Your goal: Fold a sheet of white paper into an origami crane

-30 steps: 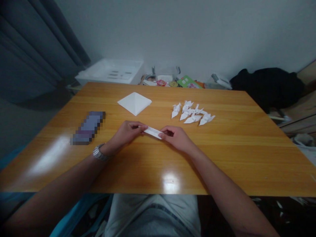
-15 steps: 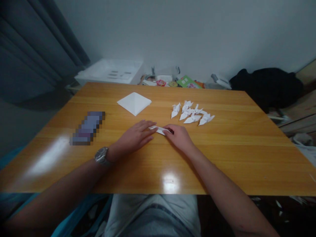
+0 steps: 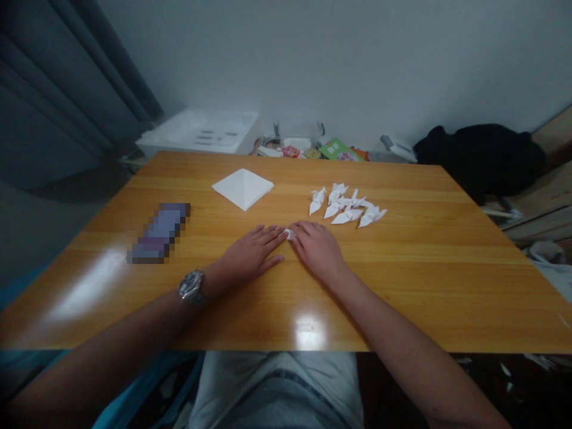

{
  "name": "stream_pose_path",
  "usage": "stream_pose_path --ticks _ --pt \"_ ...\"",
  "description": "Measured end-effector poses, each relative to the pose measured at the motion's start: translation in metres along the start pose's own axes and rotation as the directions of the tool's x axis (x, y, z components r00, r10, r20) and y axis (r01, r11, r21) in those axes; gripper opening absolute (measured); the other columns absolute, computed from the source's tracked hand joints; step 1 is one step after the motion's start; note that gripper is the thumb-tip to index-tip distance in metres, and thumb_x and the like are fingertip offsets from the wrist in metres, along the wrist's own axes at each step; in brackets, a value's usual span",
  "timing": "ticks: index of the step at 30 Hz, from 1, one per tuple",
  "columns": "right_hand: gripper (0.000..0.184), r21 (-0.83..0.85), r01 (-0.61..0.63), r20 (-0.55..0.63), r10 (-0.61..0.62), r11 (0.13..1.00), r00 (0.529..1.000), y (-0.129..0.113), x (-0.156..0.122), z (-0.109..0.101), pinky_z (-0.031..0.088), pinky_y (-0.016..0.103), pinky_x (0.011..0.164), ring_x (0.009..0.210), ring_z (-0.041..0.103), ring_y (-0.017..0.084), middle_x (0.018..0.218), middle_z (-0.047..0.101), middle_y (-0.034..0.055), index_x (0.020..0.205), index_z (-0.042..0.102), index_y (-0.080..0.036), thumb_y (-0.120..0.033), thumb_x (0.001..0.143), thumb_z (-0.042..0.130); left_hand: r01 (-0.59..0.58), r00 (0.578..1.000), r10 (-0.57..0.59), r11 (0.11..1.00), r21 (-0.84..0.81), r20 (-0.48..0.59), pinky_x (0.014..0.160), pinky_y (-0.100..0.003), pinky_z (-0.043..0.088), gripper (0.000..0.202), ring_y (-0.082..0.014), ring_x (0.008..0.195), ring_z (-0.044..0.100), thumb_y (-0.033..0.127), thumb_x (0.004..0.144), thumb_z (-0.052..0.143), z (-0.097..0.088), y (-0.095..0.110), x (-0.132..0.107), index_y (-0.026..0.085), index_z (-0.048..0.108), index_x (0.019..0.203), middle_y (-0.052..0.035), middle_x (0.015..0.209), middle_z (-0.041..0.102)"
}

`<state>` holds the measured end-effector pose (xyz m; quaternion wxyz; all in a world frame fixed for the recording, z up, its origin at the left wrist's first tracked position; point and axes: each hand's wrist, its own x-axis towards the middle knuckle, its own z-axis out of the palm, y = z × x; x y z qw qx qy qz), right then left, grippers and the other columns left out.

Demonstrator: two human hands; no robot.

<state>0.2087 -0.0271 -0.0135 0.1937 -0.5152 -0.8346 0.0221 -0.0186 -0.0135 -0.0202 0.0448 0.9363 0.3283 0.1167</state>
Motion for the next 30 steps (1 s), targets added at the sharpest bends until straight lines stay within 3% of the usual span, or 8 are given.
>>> stream_pose_path --ticks 6,12,22,30 --pt "0.061 -0.049 0.043 0.157 -0.034 0.998 0.987 -0.015 -0.010 0.010 0.029 0.049 0.124 0.149 0.040 0.032 0.160 0.041 0.0225 0.154 0.042 -0.003 -0.041 0.106 0.038 0.010 1.000 -0.010 0.999 0.042 0.005 0.126 -0.046 0.022 0.055 -0.0274 0.150 0.039 0.042 0.108 0.036 0.002 0.004 0.000 0.012 0.042 0.154 -0.0149 0.159 0.045" --pt "0.072 -0.067 0.028 0.221 -0.012 0.997 0.975 -0.013 -0.015 0.012 0.021 0.049 0.128 0.157 0.024 0.027 0.167 0.027 0.0185 0.160 0.032 -0.007 -0.054 0.106 0.031 -0.008 1.000 0.007 0.990 0.141 0.006 0.127 -0.048 0.019 0.053 -0.0260 0.152 0.036 0.034 0.109 0.030 0.004 0.005 -0.004 0.011 0.038 0.157 -0.0139 0.162 0.039" --pt "0.068 -0.105 -0.027 0.227 0.051 0.994 0.973 0.002 -0.033 0.007 0.024 0.050 0.127 0.156 0.026 0.026 0.168 0.026 0.0152 0.164 0.024 -0.013 -0.051 0.107 0.029 -0.002 1.000 0.003 0.987 0.159 -0.007 0.127 -0.052 0.020 0.053 -0.0254 0.152 0.035 0.034 0.110 0.027 0.005 0.005 -0.006 0.012 0.038 0.157 -0.0126 0.164 0.035" --pt "0.068 -0.103 -0.081 0.209 0.101 0.991 0.973 0.016 -0.060 -0.003 0.027 0.050 0.126 0.155 0.028 0.026 0.166 0.030 0.0153 0.162 0.029 -0.012 -0.052 0.107 0.028 0.012 1.000 -0.011 0.994 0.111 -0.006 0.127 -0.052 0.020 0.053 -0.0253 0.152 0.036 0.037 0.110 0.028 0.005 0.003 -0.006 0.015 0.038 0.157 -0.0110 0.163 0.037"
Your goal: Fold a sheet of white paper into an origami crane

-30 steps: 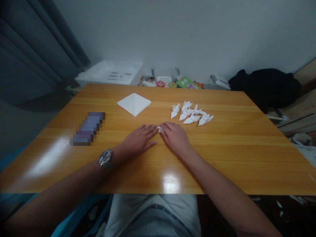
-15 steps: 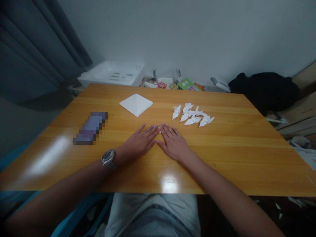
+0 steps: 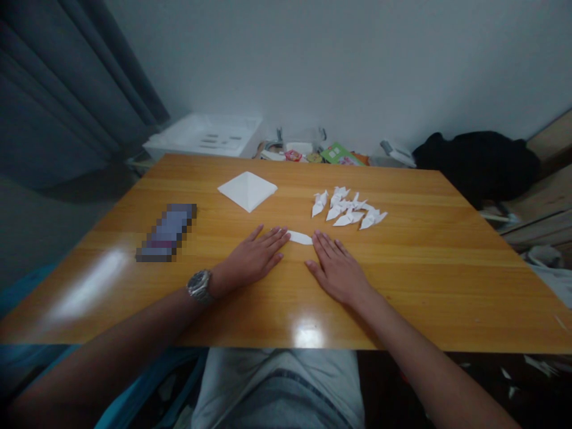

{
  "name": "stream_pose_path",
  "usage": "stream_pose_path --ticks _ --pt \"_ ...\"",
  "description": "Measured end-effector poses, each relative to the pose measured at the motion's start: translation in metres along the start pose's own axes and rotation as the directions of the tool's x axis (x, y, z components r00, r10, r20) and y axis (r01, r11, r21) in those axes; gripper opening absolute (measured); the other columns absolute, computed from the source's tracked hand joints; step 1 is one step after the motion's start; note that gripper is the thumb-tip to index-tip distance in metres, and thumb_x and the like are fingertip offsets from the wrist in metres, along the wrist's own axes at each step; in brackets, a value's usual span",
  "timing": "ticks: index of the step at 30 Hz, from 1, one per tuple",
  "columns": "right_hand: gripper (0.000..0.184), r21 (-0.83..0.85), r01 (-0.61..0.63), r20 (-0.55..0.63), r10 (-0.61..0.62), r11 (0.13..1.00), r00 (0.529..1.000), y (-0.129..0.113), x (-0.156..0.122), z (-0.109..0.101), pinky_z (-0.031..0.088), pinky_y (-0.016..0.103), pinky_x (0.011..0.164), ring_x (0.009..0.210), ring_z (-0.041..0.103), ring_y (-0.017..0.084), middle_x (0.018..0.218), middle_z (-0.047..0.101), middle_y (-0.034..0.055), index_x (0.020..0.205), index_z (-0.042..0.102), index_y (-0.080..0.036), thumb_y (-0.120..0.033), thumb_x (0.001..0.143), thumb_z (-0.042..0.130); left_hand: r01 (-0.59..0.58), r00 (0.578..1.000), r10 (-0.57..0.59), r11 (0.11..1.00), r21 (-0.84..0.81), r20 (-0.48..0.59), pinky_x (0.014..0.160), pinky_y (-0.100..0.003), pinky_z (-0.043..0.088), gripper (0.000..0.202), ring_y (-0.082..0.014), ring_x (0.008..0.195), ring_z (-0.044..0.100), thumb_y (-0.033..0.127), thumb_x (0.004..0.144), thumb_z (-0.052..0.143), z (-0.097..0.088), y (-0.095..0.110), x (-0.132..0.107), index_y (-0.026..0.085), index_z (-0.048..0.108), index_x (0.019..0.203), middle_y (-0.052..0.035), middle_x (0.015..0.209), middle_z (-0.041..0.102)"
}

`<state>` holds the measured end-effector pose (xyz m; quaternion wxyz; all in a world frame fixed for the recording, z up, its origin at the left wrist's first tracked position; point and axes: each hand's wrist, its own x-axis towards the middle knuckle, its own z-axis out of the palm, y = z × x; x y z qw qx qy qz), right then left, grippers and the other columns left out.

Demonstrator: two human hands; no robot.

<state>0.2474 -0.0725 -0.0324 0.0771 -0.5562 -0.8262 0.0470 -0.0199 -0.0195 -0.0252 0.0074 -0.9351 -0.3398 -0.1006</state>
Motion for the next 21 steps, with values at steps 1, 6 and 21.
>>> stream_pose_path --ticks 1,6,21 --pt "0.068 0.005 0.001 -0.006 -0.001 1.000 1.000 0.001 -0.002 0.000 0.028 0.050 0.126 0.155 0.029 0.026 0.166 0.031 0.0152 0.162 0.029 -0.013 -0.052 0.107 0.029 0.001 1.000 -0.001 1.000 -0.004 -0.001 0.127 -0.052 0.020 0.053 -0.0252 0.152 0.036 0.037 0.110 0.028 0.000 0.000 0.000 0.015 0.039 0.156 -0.0110 0.163 0.038" --pt "0.066 0.023 0.000 -0.051 0.001 1.000 0.999 0.004 -0.006 0.003 0.028 0.052 0.126 0.154 0.030 0.027 0.166 0.032 0.0148 0.162 0.030 -0.015 -0.051 0.106 0.032 0.008 1.000 -0.008 1.000 -0.013 -0.009 0.128 -0.051 0.018 0.053 -0.0252 0.150 0.040 0.042 0.110 0.029 -0.001 0.000 0.003 0.016 0.043 0.154 -0.0113 0.160 0.043" --pt "0.051 0.068 0.212 -0.072 -0.207 0.975 0.976 -0.013 -0.015 -0.011 0.034 0.057 0.121 0.152 0.034 0.032 0.161 0.044 0.0122 0.147 0.056 -0.022 -0.046 0.103 0.049 0.037 0.998 -0.037 0.999 -0.005 -0.054 0.126 -0.052 0.025 0.052 -0.0282 0.145 0.044 0.045 0.109 0.033 -0.006 -0.007 0.005 0.019 0.049 0.151 -0.0137 0.157 0.048"
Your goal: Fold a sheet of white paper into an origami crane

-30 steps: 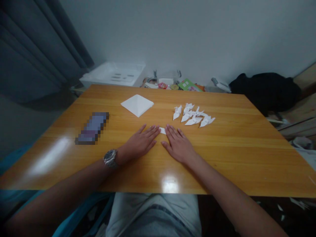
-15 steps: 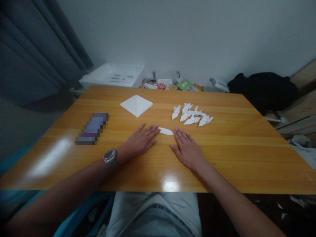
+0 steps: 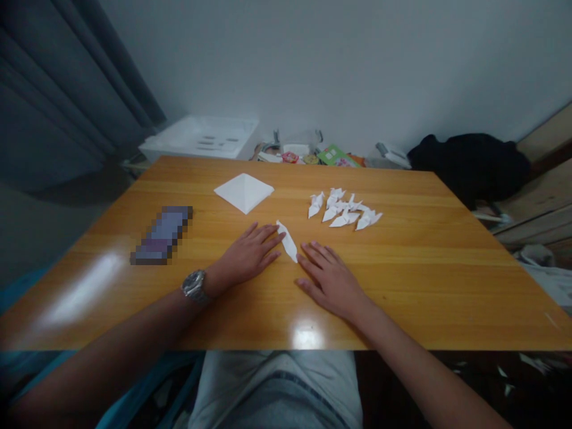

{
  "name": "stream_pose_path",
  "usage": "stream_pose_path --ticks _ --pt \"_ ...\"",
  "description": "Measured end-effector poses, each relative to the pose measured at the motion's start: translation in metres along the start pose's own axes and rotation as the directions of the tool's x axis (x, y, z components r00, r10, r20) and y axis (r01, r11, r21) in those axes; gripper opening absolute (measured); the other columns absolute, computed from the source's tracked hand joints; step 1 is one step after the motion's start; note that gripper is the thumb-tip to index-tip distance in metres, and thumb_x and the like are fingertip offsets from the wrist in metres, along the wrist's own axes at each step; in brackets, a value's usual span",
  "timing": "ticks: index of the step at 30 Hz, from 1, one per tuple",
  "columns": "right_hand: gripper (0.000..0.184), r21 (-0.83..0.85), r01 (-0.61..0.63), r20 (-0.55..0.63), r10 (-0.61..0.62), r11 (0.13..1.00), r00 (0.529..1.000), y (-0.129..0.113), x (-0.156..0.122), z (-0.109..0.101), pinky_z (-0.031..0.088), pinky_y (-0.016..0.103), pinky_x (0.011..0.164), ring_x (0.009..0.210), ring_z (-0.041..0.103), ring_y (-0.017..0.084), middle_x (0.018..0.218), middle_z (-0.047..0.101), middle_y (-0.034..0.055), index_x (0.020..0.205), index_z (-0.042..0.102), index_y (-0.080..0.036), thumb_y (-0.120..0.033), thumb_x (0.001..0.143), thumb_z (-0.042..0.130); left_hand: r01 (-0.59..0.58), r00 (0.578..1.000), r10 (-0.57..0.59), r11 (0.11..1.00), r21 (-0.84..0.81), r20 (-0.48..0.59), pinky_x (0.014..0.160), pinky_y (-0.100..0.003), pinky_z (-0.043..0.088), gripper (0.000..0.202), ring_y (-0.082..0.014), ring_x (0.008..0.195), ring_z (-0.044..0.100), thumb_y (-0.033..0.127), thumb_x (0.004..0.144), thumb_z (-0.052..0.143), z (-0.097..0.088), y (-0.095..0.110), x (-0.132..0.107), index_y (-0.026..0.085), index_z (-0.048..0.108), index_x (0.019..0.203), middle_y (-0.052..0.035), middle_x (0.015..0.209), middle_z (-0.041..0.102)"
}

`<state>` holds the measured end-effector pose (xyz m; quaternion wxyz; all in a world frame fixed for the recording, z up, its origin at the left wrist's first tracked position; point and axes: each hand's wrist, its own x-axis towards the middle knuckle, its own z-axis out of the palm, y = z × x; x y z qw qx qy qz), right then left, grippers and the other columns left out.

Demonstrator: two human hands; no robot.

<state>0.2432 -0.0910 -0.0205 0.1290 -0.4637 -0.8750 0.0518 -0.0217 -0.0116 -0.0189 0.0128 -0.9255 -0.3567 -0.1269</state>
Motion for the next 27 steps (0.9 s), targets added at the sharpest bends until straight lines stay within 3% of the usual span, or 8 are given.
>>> stream_pose_path --ticks 6,14,19,23,27 --pt "0.044 0.053 0.078 0.008 -0.078 0.996 0.997 -0.001 0.011 -0.008 0.036 0.054 0.121 0.150 0.038 0.030 0.157 0.049 0.0121 0.139 0.063 -0.021 -0.043 0.104 0.048 0.002 0.999 0.002 0.995 -0.095 0.043 0.125 -0.051 0.027 0.050 -0.0269 0.145 0.044 0.045 0.109 0.034 -0.001 -0.007 0.003 0.022 0.051 0.149 -0.0090 0.156 0.050" --pt "0.038 0.152 0.101 -0.066 -0.091 0.983 0.994 0.014 0.050 -0.016 0.044 0.053 0.115 0.138 0.054 0.028 0.147 0.061 0.0096 0.135 0.067 -0.026 -0.038 0.105 0.047 -0.015 0.996 0.030 0.983 -0.183 0.078 0.124 -0.055 0.026 0.048 -0.0269 0.144 0.046 0.043 0.108 0.036 -0.005 -0.014 0.002 0.022 0.052 0.149 -0.0111 0.156 0.050" --pt "0.034 0.199 0.122 -0.118 -0.099 0.972 0.988 0.019 0.070 -0.007 0.051 0.047 0.109 0.126 0.064 0.025 0.135 0.069 0.0096 0.129 0.072 -0.023 -0.033 0.104 0.050 -0.013 0.997 0.031 0.974 -0.225 0.075 0.124 -0.054 0.028 0.046 -0.0255 0.143 0.047 0.041 0.108 0.038 -0.006 -0.015 0.003 0.023 0.055 0.146 -0.0113 0.154 0.052" --pt "0.030 0.187 0.157 -0.133 -0.133 0.970 0.982 0.022 0.071 0.005 0.052 0.043 0.108 0.122 0.066 0.025 0.131 0.071 0.0119 0.116 0.077 -0.019 -0.029 0.103 0.052 0.002 0.997 0.015 0.971 -0.239 0.069 0.123 -0.054 0.029 0.045 -0.0262 0.141 0.049 0.044 0.106 0.043 -0.005 -0.016 0.005 0.023 0.057 0.144 -0.0109 0.152 0.054" --pt "0.030 0.189 0.159 -0.152 -0.131 0.969 0.980 0.024 0.068 0.013 0.052 0.045 0.109 0.125 0.065 0.025 0.132 0.071 0.0113 0.119 0.076 -0.020 -0.029 0.103 0.052 0.031 0.998 -0.016 0.967 -0.252 0.062 0.123 -0.054 0.028 0.050 -0.0271 0.142 0.049 0.047 0.102 0.053 -0.003 -0.013 0.005 0.020 0.055 0.144 -0.0117 0.152 0.054"
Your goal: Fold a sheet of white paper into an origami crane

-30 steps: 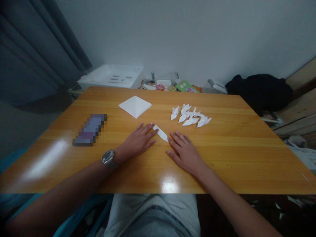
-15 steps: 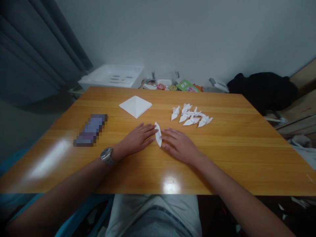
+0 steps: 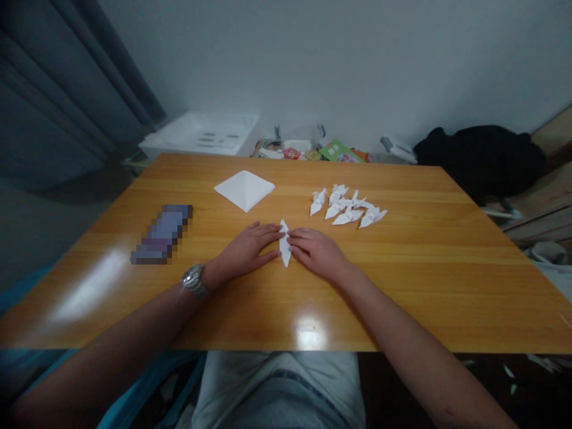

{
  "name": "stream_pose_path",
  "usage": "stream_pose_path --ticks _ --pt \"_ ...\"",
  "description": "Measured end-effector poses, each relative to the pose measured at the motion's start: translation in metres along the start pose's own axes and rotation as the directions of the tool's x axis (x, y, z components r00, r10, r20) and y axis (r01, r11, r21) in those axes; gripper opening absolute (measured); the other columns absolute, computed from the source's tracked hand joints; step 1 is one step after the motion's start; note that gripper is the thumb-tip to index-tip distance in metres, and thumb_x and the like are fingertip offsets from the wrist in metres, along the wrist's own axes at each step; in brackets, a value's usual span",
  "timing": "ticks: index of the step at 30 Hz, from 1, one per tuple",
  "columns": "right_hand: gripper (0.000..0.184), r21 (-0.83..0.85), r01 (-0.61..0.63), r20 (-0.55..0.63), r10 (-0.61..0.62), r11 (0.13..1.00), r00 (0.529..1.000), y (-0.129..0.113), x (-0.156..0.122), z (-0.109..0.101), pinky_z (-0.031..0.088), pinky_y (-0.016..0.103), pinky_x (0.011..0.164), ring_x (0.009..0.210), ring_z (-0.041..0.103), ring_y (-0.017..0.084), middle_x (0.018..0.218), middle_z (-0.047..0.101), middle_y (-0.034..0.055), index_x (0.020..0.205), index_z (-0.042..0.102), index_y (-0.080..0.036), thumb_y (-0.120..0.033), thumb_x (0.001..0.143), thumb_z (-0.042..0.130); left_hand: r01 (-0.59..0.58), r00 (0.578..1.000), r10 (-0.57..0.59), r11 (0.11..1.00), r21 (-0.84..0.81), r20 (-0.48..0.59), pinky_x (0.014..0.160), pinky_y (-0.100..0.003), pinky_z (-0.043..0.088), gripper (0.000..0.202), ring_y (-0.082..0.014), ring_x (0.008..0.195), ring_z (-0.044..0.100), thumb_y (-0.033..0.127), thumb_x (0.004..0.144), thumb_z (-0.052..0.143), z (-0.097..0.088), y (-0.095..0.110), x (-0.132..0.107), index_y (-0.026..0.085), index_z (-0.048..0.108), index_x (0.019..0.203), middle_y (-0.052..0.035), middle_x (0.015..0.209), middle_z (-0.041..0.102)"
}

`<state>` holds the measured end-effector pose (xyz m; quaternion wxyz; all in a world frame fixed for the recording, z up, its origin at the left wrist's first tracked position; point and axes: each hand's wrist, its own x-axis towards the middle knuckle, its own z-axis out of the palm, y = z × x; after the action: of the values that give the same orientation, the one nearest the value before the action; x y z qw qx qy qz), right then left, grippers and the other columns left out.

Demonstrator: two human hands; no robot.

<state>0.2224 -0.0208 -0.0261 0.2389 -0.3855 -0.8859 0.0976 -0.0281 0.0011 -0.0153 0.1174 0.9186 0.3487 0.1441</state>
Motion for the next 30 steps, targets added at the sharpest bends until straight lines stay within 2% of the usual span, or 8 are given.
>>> stream_pose_path --ticks 3,7,11,20,30 --pt "0.030 0.015 -0.007 -0.008 0.007 1.000 1.000 0.0005 -0.0013 0.0017 0.052 0.045 0.109 0.125 0.064 0.024 0.133 0.070 0.0102 0.122 0.074 -0.022 -0.027 0.103 0.051 0.017 1.000 -0.017 1.000 -0.019 -0.016 0.124 -0.052 0.029 0.049 -0.0264 0.140 0.050 0.046 0.101 0.054 -0.0004 0.0021 0.0002 0.018 0.055 0.142 -0.0126 0.150 0.056" --pt "0.029 0.042 -0.007 -0.020 0.007 0.999 1.000 -0.0004 -0.0022 0.0020 0.052 0.044 0.107 0.122 0.066 0.024 0.128 0.072 0.0096 0.120 0.075 -0.023 -0.025 0.103 0.052 -0.005 1.000 0.005 0.999 -0.031 -0.020 0.124 -0.050 0.029 0.035 -0.0243 0.137 0.054 0.032 0.104 0.047 -0.0023 0.0024 0.0010 0.018 0.060 0.134 -0.0100 0.145 0.060" --pt "0.029 0.051 -0.009 -0.042 0.011 0.999 0.999 -0.0021 -0.0024 0.0015 0.055 0.043 0.102 0.117 0.067 0.024 0.129 0.072 0.0094 0.124 0.073 -0.024 -0.024 0.101 0.054 -0.023 0.999 0.021 0.999 -0.039 -0.029 0.124 -0.050 0.029 0.034 -0.0235 0.133 0.055 0.024 0.100 0.049 -0.0024 0.0010 0.0011 0.019 0.060 0.132 -0.0091 0.141 0.063" --pt "0.024 0.056 0.014 -0.048 -0.012 0.998 0.999 -0.0053 -0.0005 0.0020 0.057 0.041 0.098 0.111 0.070 0.024 0.122 0.075 0.0087 0.116 0.075 -0.023 -0.026 0.102 0.055 -0.039 0.998 0.036 0.997 -0.063 -0.054 0.123 -0.050 0.031 0.034 -0.0241 0.129 0.058 0.028 0.100 0.053 0.0015 -0.0012 0.0009 0.019 0.059 0.133 -0.0091 0.137 0.065" --pt "0.023 0.173 -0.051 -0.087 0.066 0.984 0.994 -0.0067 -0.0012 0.0031 0.057 0.039 0.097 0.107 0.072 0.022 0.117 0.077 0.0075 0.114 0.074 -0.024 -0.026 0.101 0.055 -0.084 0.994 0.080 0.995 -0.049 -0.076 0.107 -0.041 0.049 0.026 -0.0252 0.121 0.062 0.030 0.100 0.055 -0.0028 0.0054 0.0023 0.020 0.063 0.123 -0.0098 0.128 0.068"
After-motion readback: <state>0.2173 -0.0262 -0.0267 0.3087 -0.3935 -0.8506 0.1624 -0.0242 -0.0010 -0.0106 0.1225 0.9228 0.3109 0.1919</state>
